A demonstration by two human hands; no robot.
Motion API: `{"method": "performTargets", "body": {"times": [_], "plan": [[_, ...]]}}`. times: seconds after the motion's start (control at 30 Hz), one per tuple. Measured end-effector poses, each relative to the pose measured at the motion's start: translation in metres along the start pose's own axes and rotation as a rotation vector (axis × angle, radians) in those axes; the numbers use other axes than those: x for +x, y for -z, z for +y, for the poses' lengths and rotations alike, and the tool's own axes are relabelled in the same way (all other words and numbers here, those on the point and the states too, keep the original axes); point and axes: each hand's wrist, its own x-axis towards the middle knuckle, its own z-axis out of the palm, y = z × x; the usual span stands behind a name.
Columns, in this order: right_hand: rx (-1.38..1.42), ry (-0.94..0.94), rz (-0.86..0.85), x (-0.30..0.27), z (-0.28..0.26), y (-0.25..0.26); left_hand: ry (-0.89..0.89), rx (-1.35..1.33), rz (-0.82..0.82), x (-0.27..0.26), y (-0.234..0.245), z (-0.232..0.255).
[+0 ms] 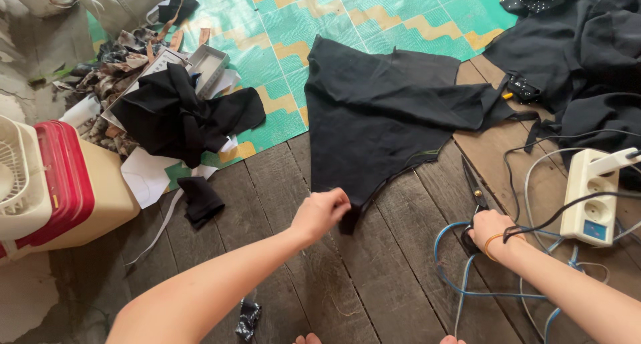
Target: The person uses scissors to cut a piece of black fabric laid out on the floor, following a marked line. They trim the edges and remove excess material, then lift and inspect the cut piece.
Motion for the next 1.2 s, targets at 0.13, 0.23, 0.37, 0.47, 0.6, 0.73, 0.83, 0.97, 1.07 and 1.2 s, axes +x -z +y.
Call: {"method": "performTargets", "body": {"times": [0.13,0.23,0.37,0.47,0.6,0.73,0.83,0.97,1.07,1.2], "plan": [[0.121,-0.106,-0.045,-0.023,-0.036,0.031,-0.082,-0.323,0.134,0.012,0.022,-0.003],[-0.004,0.03,-0.056,-0.056,-0.09,0.059,-0.028,-0.331,0.139,0.02,0.036,-0.002],[0.305,0.358,-0.244,-0.074,-0.15,0.113,-0.009,-0.265,0.147,0.025,0.045,0.007],[0.652,0.425,-0.085,-0.061,-0.164,0.154,-0.103,-0.242,0.197,0.026,0.048,0.015],[0.806,0.604,0.296,-0.042,-0.177,0.178,-0.12,-0.254,0.204,0.021,0.055,0.021],[0.811,0.863,0.416,-0.034,-0.2,0.175,-0.131,-0.224,0.204,0.014,0.061,0.026],[0.71,0.92,0.576,-0.032,-0.212,0.17,-0.172,-0.276,0.217,0.01,0.062,0.029],[0.803,0.752,0.451,-0.038,-0.207,0.182,-0.147,-0.244,0.28,0.005,0.062,0.026],[1.024,0.635,0.352,-0.047,-0.196,0.204,-0.215,-0.09,0.477,0.004,0.054,0.024],[1.2,0.699,0.39,-0.056,-0.184,0.232,0.237,-0.013,0.389,0.023,0.021,0.031]]}}
